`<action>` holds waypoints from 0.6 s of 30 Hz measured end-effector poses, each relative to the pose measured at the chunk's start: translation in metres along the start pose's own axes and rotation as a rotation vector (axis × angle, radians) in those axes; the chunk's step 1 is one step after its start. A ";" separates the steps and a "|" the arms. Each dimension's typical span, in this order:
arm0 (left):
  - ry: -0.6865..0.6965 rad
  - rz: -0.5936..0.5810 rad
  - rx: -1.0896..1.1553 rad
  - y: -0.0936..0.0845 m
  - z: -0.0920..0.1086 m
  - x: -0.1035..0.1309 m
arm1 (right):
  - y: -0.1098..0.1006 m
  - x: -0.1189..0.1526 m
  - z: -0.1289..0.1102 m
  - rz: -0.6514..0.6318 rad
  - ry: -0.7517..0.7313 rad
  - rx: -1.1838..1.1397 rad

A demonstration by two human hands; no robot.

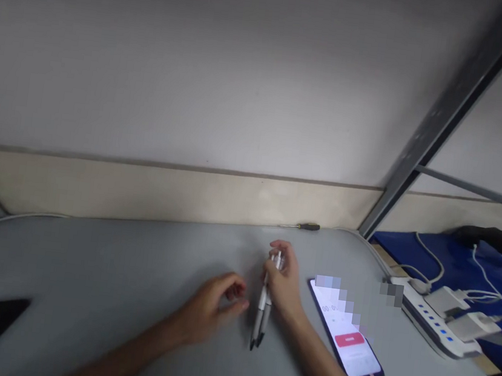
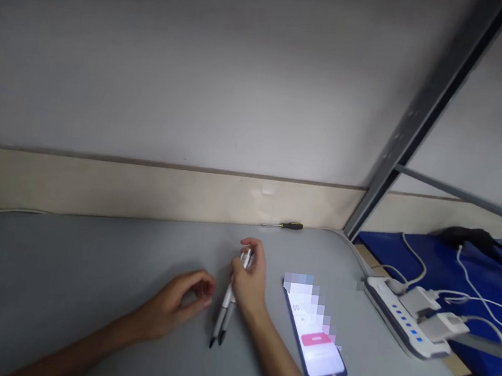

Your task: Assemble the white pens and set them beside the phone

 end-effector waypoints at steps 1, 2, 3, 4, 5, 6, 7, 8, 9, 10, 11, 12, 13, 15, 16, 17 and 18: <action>-0.015 -0.019 0.015 0.001 0.002 0.006 | 0.004 0.002 -0.001 0.014 -0.009 -0.001; -0.022 -0.040 0.046 0.004 0.004 0.011 | 0.008 0.005 -0.003 0.023 -0.030 0.003; -0.027 -0.058 0.083 0.006 0.005 0.015 | 0.013 0.007 -0.006 0.023 -0.064 0.007; -0.031 -0.065 0.116 0.009 0.006 0.017 | 0.020 0.010 -0.010 0.014 -0.109 0.008; -0.032 -0.063 0.144 0.012 0.005 0.018 | 0.027 0.013 -0.015 -0.001 -0.163 0.004; -0.034 -0.049 0.164 0.015 0.004 0.019 | 0.034 0.016 -0.021 -0.032 -0.219 -0.002; -0.034 -0.022 0.183 0.017 0.003 0.020 | 0.042 0.020 -0.027 -0.061 -0.281 -0.007; -0.029 0.010 0.206 0.017 0.001 0.020 | 0.051 0.025 -0.033 -0.100 -0.335 -0.007; -0.020 0.044 0.232 0.017 0.000 0.020 | 0.059 0.029 -0.039 -0.138 -0.386 -0.009; -0.007 0.073 0.260 0.016 0.000 0.020 | 0.066 0.033 -0.045 -0.179 -0.427 -0.016; 0.011 0.093 0.284 0.014 0.002 0.021 | 0.074 0.037 -0.050 -0.225 -0.461 -0.029; 0.031 0.102 0.300 0.011 0.004 0.021 | 0.080 0.040 -0.054 -0.264 -0.484 -0.050; 0.054 0.110 0.308 0.008 0.007 0.021 | 0.085 0.042 -0.057 -0.301 -0.494 -0.075; 0.100 0.153 0.293 -0.001 0.014 0.019 | 0.094 0.044 -0.058 -0.369 -0.461 -0.128; 0.114 0.192 0.280 -0.006 0.016 0.019 | 0.097 0.045 -0.057 -0.400 -0.429 -0.145; 0.120 0.220 0.269 -0.010 0.017 0.018 | 0.099 0.045 -0.055 -0.426 -0.395 -0.152; 0.116 0.236 0.260 -0.011 0.017 0.017 | 0.099 0.045 -0.052 -0.442 -0.364 -0.150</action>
Point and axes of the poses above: each hand's wrist, its own x-axis away from the middle knuckle, its own y-axis out of the palm, z = x × y, the point moved 7 cm from there along -x, towards the middle knuckle, and after that the axes turned 2 degrees about -x, right-handed, at the moved point
